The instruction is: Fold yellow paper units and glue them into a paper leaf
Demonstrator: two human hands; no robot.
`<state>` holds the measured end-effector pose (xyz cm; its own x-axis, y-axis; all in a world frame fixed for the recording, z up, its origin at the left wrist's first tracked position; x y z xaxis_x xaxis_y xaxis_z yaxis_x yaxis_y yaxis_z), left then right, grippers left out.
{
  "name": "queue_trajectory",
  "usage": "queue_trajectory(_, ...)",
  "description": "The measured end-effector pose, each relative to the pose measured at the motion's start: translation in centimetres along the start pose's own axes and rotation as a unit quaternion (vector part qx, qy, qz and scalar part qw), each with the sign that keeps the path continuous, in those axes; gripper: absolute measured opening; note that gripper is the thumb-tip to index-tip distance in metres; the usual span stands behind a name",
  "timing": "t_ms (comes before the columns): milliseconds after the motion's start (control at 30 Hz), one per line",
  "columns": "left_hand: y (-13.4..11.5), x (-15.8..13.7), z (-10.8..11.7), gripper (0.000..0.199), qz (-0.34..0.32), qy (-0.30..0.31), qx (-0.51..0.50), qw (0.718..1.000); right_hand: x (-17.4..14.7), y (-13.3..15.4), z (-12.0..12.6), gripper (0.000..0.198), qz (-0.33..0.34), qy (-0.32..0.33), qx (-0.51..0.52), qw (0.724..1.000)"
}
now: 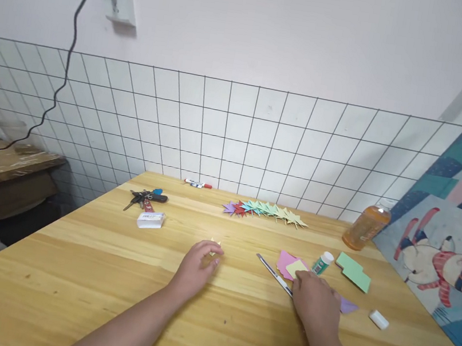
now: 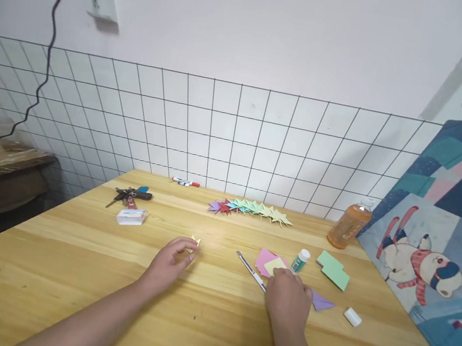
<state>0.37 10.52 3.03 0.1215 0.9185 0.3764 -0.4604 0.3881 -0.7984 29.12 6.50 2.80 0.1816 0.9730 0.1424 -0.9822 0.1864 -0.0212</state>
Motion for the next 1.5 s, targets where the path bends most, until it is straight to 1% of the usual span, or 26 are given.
queue_trajectory(167,-0.1,-0.3,-0.6,0.018,0.014,0.026,-0.024,0.999,0.1,0.1,0.1,0.020,0.008,-0.004,0.009,1.000)
queue_trajectory(300,-0.3,-0.7,-1.2,0.016,0.033,0.047,-0.041,0.998,0.0,0.5,0.6,0.026,0.014,-0.011,0.015,1.000)
queue_trajectory(367,-0.4,-0.9,-1.8,0.015,0.046,0.072,-0.062,0.994,-0.2,0.6,1.0,0.029,0.015,-0.019,0.021,0.999)
queue_trajectory(467,-1.0,-1.6,-3.0,0.015,0.051,0.134,-0.087,0.986,-0.4,0.8,1.4,0.030,0.020,-0.035,0.029,0.999)
queue_trajectory(567,-1.7,-2.3,-3.9,0.016,0.038,0.182,-0.080,0.979,-0.5,1.0,1.2,0.033,0.028,-0.024,0.042,0.998)
queue_trajectory(667,-2.1,-2.9,-4.4,0.017,0.019,0.206,-0.060,0.977,-0.6,1.2,1.1,0.031,0.038,-0.024,0.054,0.998)
queue_trajectory(733,-1.9,-3.0,-4.6,0.019,0.018,0.213,-0.052,0.975,-0.6,1.2,1.2,0.030,0.039,-0.039,0.056,0.997)
queue_trajectory(767,-1.7,-3.0,-4.7,0.020,0.023,0.216,-0.056,0.975,-0.6,1.1,1.5,0.030,0.041,-0.058,0.057,0.996)
queue_trajectory(800,-1.5,-3.0,-4.7,0.023,0.034,0.218,-0.069,0.973,-0.7,1.2,1.9,0.029,0.046,-0.089,0.062,0.993)
queue_trajectory(833,-1.2,-3.0,-4.9,0.027,0.053,0.226,-0.095,0.968,-0.8,1.4,2.6,0.027,0.056,-0.134,0.072,0.987)
queue_trajectory(867,-1.0,-3.1,-5.3,0.032,0.077,0.243,-0.133,0.958,-1.2,1.8,3.5,0.024,0.074,-0.188,0.088,0.975)
queue_trajectory(900,-0.7,-3.3,-5.8,0.038,0.107,0.266,-0.182,0.941,-1.8,2.5,4.4,0.021,0.102,-0.246,0.107,0.958)
queue_trajectory(933,-0.5,-3.7,-6.4,0.045,0.142,0.291,-0.238,0.916,-2.6,3.3,5.3,0.018,0.137,-0.301,0.130,0.935)
queue_trajectory(967,-0.4,-4.1,-7.1,0.053,0.180,0.320,-0.294,0.883,-3.4,4.4,5.9,0.017,0.181,-0.338,0.156,0.910)
queue_trajectory(1000,-0.4,-4.6,-7.7,0.060,0.217,0.346,-0.343,0.846,-4.3,5.8,6.3,0.016,0.227,-0.355,0.181,0.889)
queue_trajectory(1033,-0.5,-5.1,-8.2,0.066,0.247,0.368,-0.383,0.811,-5.1,7.2,6.5,0.015,0.270,-0.355,0.205,0.871)
queue_trajectory(1067,-0.5,-5.4,-8.4,0.069,0.272,0.378,-0.414,0.783,-5.8,8.6,6.5,0.015,0.308,-0.345,0.225,0.858)
queue_trajectory(1100,-0.5,-5.5,-8.5,0.068,0.287,0.378,-0.436,0.765,-6.5,10.0,6.5,0.016,0.344,-0.328,0.238,0.847)
queue_trajectory(1133,-0.5,-5.5,-8.4,0.063,0.293,0.370,-0.450,0.758,-7.0,11.2,6.5,0.016,0.369,-0.313,0.245,0.840)
queue_trajectory(1167,-0.4,-5.2,-8.1,0.055,0.290,0.353,-0.458,0.762,-7.4,12.2,6.3,0.016,0.388,-0.288,0.247,0.840)
queue_trajectory(1233,-0.2,-4.6,-7.4,0.042,0.274,0.313,-0.455,0.787,-7.8,13.6,5.7,0.017,0.410,-0.232,0.250,0.846)
queue_trajectory(1267,-0.1,-4.4,-7.1,0.038,0.267,0.300,-0.447,0.800,-7.8,14.0,5.4,0.018,0.413,-0.208,0.252,0.850)
queue_trajectory(1333,0.0,-4.3,-7.0,0.036,0.259,0.291,-0.428,0.815,-7.5,13.9,5.1,0.019,0.405,-0.175,0.264,0.858)
queue_trajectory(1500,-0.1,-4.4,-7.6,0.038,0.255,0.297,-0.396,0.831,-6.3,13.0,4.3,0.020,0.367,-0.128,0.305,0.869)
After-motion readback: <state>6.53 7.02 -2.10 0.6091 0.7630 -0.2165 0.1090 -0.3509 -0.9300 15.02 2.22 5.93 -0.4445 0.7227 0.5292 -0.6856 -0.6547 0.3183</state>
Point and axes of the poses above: each hand's wrist, its own x-axis towards the middle knuckle, its own z-axis out of the back of the hand, y = z × x, the point moved 9 cm from there along x, towards the middle knuckle, and after that the axes turned 5 degrees about z, right-handed, at the moved point
